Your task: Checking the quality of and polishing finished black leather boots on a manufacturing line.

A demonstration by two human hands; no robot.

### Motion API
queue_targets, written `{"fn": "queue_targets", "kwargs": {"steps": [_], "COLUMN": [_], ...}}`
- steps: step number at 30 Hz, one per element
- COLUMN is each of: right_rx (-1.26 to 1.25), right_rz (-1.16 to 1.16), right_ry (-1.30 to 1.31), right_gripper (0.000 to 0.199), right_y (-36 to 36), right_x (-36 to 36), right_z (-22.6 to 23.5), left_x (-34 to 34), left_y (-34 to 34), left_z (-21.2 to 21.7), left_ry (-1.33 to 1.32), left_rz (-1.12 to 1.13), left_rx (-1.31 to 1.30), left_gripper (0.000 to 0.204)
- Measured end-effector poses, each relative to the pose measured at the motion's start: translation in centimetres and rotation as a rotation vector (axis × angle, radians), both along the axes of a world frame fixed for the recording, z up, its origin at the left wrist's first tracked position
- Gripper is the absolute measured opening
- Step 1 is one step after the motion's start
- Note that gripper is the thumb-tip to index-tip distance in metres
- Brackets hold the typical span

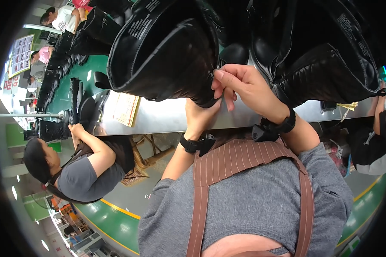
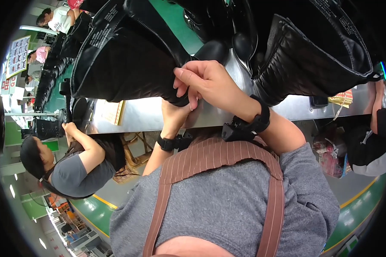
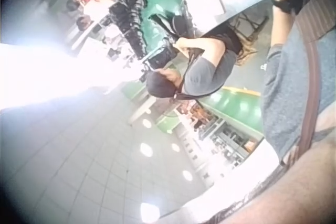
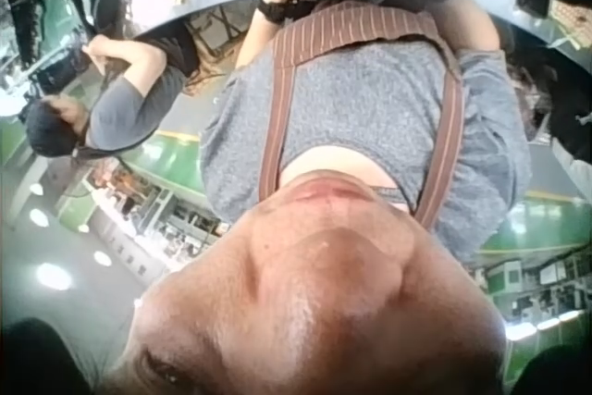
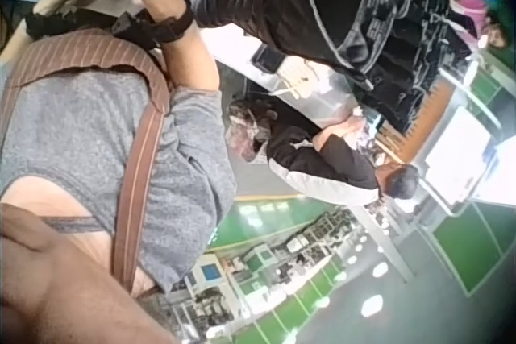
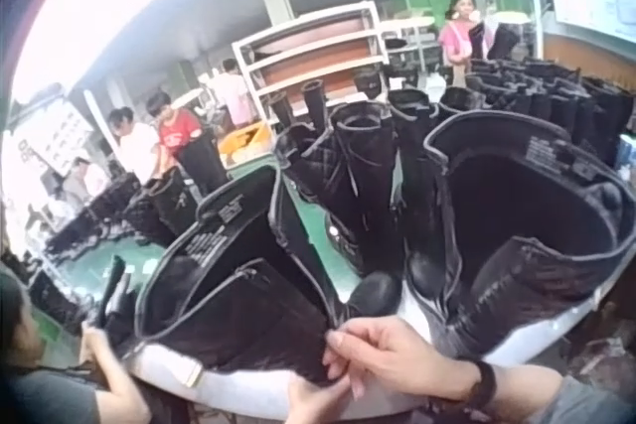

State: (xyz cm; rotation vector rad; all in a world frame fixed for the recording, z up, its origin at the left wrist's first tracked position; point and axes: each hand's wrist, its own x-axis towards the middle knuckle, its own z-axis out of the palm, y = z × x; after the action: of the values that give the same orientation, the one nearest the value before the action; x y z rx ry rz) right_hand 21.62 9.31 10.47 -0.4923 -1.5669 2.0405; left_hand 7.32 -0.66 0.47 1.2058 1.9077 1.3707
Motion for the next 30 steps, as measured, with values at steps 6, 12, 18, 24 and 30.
{"fn": "queue_targets", "kwargs": {"steps": [6, 12, 18, 24, 30], "right_rx": [0.016, 0.144, 0.218, 0.427, 0.695], "right_rz": [-0.002, -0.052, -0.011, 0.132, -0.575], "right_ry": [0.187, 0.168, 0.306, -0.316, -1.19], "right_gripper": [0.034, 0.033, 0.031, 0.029, 0.047], "right_y": [0.0, -0.3, -1.6, -1.7, -3.4], "right_x": [0.0, -0.7, -0.3, 9.0, 18.7], "right_z": [3.7, 9.3, 9.3, 1.6, -3.2], "left_x": [0.0, -0.2, 0.9, 0.7, 3.1], "left_y": [-0.3, -0.1, -0.8, -1.7, -2.6], "left_z": [-0.4, -0.2, -0.5, 0.1, 2.8], "left_ry": [0.021, 0.017, -0.112, 0.077, 0.592], "left_rz": [-0.008, -0.025, 0.061, 0.122, 0.155], "left_rx": [0.02, 0.073, 0.029, -0.006, 0.932], "left_gripper": [0.055, 0.049, 0.039, 0.069, 0.043]}}
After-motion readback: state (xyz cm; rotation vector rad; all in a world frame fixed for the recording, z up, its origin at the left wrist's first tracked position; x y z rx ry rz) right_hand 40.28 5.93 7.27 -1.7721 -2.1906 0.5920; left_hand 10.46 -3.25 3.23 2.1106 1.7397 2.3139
